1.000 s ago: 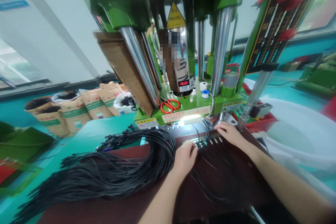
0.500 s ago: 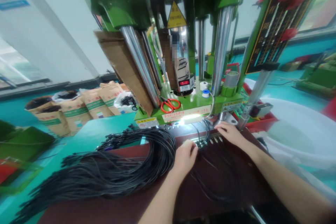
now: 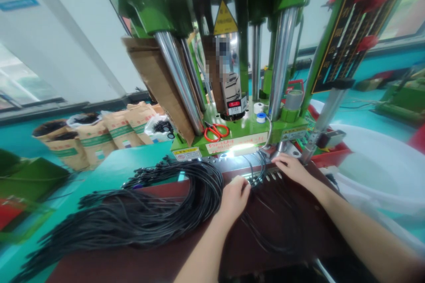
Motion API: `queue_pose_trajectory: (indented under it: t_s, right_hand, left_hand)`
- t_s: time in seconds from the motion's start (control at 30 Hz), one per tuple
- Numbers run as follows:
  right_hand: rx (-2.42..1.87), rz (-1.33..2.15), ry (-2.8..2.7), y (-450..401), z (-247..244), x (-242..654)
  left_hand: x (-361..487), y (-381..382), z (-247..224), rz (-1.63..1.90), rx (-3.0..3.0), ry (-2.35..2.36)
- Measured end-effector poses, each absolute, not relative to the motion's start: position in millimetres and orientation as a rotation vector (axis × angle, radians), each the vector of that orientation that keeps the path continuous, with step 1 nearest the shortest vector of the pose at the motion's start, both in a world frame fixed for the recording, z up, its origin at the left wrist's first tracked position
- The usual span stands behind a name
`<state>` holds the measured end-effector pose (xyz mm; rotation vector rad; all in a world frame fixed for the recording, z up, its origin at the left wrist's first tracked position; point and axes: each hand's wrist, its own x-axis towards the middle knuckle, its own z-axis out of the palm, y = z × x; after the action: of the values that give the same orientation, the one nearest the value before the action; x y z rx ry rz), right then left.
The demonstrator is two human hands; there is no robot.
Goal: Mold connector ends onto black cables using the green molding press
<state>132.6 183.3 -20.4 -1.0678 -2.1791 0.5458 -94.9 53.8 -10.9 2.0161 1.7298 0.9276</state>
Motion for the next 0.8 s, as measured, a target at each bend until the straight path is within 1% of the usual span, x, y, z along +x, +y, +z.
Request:
queue_pose_trajectory:
  t_s: [0.8]
  right_hand:
    - [-1.073,0.558,-2.179,182.0,-18.5,132.2]
  left_hand:
    - [-95.0,54.4,-9.4,0.919,2.006,1.731]
